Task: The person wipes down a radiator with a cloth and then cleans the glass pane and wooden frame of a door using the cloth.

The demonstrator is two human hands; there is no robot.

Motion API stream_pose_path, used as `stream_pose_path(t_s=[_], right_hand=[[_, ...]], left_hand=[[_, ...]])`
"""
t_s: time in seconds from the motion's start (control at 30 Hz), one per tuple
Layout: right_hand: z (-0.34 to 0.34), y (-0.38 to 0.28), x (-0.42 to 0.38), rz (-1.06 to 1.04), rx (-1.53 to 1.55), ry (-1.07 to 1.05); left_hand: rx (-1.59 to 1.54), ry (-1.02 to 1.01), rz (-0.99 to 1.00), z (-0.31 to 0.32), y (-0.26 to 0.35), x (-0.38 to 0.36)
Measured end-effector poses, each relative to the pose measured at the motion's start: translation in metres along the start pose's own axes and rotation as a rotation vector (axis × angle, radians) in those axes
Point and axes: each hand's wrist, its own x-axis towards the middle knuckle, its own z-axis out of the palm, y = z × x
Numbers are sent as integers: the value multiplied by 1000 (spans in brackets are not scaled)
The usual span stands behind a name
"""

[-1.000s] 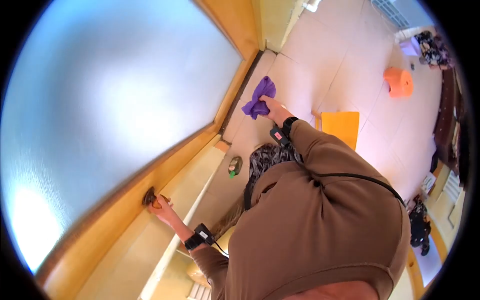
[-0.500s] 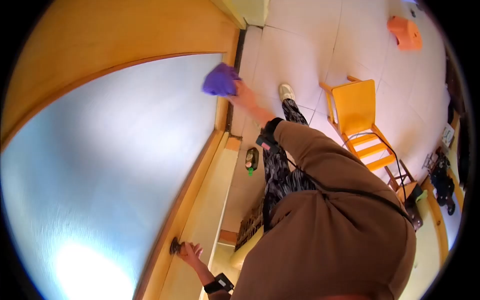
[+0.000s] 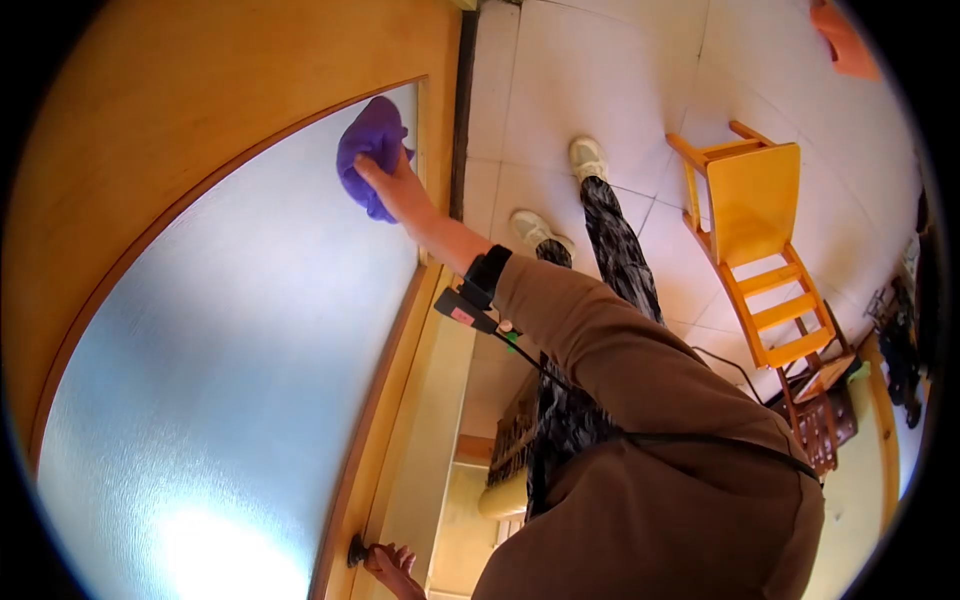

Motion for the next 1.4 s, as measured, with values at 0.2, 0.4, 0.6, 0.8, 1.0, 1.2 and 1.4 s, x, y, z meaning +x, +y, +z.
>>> stream_pose_path(t_s=[0.2,0.4,0.6,0.8,1.0,1.2,1.4], right_hand=[[-47,58,76,68,146,66],[-82,83,112,132,25,162],[-80,105,81,93,-15,174],[-73,217,-26,495,134,220],[-27,228,-123,661,315,303],[46,38,-163,395,228,-3],[48,27,-121,79,-94,-19]], left_hand=[[13,-4,-23,-7,-6,11],[-10,63,-71,3,5,-3],[13,47,-60,11,17,-11],[-1,69,-54,12,9,-7],[-43,102,19,16,6,0],[-45,38,26,7,3,1],[-79,98,24,16,7,-1]])
